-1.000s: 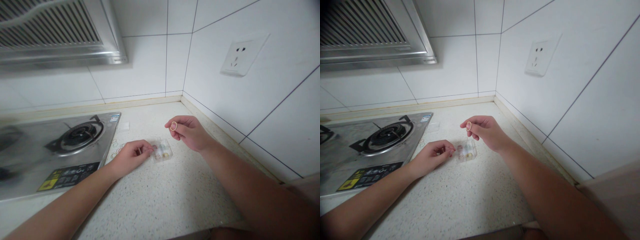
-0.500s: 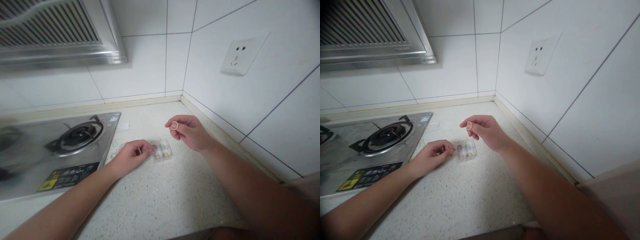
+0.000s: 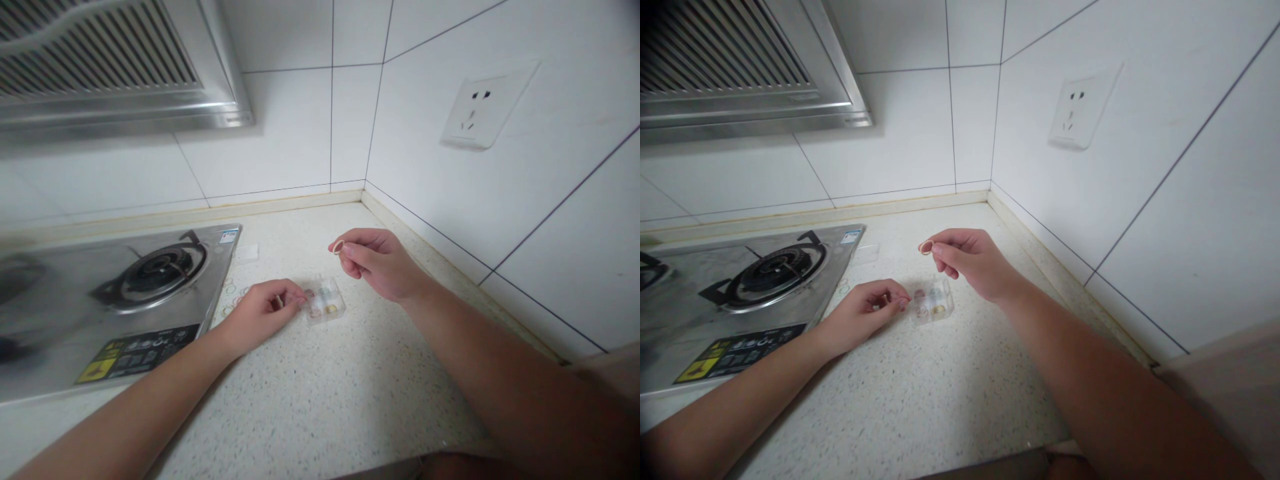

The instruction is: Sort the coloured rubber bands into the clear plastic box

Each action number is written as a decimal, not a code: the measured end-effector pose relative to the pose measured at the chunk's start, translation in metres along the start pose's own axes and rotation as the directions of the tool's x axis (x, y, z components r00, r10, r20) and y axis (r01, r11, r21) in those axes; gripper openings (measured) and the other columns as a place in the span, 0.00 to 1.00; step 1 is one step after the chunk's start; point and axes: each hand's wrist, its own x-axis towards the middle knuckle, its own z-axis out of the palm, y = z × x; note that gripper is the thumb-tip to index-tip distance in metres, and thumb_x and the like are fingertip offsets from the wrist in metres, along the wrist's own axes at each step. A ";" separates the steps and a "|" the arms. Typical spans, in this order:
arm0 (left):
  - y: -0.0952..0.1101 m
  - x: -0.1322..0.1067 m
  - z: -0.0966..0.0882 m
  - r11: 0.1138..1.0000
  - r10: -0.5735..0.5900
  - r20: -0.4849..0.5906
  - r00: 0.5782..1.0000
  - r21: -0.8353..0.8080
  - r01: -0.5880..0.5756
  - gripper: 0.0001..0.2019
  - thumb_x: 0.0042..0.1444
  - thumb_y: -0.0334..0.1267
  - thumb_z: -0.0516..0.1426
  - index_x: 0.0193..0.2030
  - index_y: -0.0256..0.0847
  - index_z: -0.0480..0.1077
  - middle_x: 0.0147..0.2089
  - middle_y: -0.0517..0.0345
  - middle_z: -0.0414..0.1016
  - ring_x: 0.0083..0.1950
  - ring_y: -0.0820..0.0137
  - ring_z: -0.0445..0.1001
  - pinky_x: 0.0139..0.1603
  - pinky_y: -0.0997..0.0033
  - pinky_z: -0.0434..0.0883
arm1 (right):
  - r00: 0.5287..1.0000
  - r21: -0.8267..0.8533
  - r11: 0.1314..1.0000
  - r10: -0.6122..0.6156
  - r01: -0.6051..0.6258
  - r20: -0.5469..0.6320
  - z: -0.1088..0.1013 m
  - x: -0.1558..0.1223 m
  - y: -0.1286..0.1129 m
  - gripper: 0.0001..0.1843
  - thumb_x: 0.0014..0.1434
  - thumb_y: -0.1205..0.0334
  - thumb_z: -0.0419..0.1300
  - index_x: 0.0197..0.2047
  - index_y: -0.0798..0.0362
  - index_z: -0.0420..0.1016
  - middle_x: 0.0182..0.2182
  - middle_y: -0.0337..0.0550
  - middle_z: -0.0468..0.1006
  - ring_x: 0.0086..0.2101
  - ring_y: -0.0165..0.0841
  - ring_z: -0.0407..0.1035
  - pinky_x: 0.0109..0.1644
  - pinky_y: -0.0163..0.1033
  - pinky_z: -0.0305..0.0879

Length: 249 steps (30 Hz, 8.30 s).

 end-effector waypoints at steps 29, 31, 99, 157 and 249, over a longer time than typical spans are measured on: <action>-0.001 0.000 0.000 1.000 0.006 0.010 1.000 -0.010 -0.006 0.11 0.66 0.44 0.56 0.41 0.40 0.76 0.31 0.60 0.72 0.32 0.73 0.66 0.33 0.73 0.62 | 0.998 0.019 0.999 -0.051 0.051 -0.026 0.004 0.002 -0.004 0.06 0.60 0.58 0.69 0.35 0.52 0.80 0.42 0.45 0.85 0.29 0.29 0.79 0.22 0.29 0.62; -0.002 -0.001 0.000 1.000 0.005 0.012 1.000 -0.006 -0.005 0.11 0.65 0.43 0.56 0.41 0.40 0.76 0.31 0.60 0.72 0.32 0.73 0.66 0.33 0.73 0.62 | 0.998 -0.019 0.998 -0.053 0.053 -0.036 0.004 0.002 -0.003 0.06 0.60 0.59 0.69 0.36 0.52 0.81 0.43 0.45 0.85 0.29 0.28 0.78 0.23 0.29 0.63; -0.002 -0.001 -0.002 0.999 0.013 0.003 1.000 0.030 -0.013 0.11 0.65 0.43 0.57 0.42 0.40 0.77 0.31 0.59 0.74 0.32 0.72 0.68 0.33 0.73 0.63 | 0.993 -0.252 0.962 -0.115 0.107 -0.018 0.010 -0.005 -0.010 0.13 0.67 0.53 0.62 0.49 0.51 0.77 0.40 0.45 0.86 0.32 0.31 0.80 0.26 0.31 0.68; -0.001 -0.002 -0.003 0.999 0.026 0.001 1.000 0.025 -0.026 0.11 0.65 0.43 0.56 0.42 0.39 0.77 0.32 0.59 0.74 0.33 0.72 0.69 0.34 0.72 0.64 | 0.995 0.077 0.996 0.042 -0.048 0.089 0.011 -0.003 -0.020 0.09 0.62 0.59 0.68 0.44 0.52 0.77 0.40 0.42 0.86 0.32 0.31 0.82 0.34 0.34 0.78; -0.050 -0.002 -0.113 0.542 -0.205 0.027 0.978 0.835 0.090 0.08 0.57 0.39 0.57 0.38 0.42 0.78 0.40 0.51 0.82 0.39 0.61 0.77 0.34 0.67 0.61 | 0.900 -0.890 0.304 0.170 0.339 0.401 -0.015 -0.001 0.006 0.10 0.68 0.61 0.57 0.39 0.53 0.79 0.39 0.43 0.80 0.39 0.33 0.73 0.43 0.38 0.61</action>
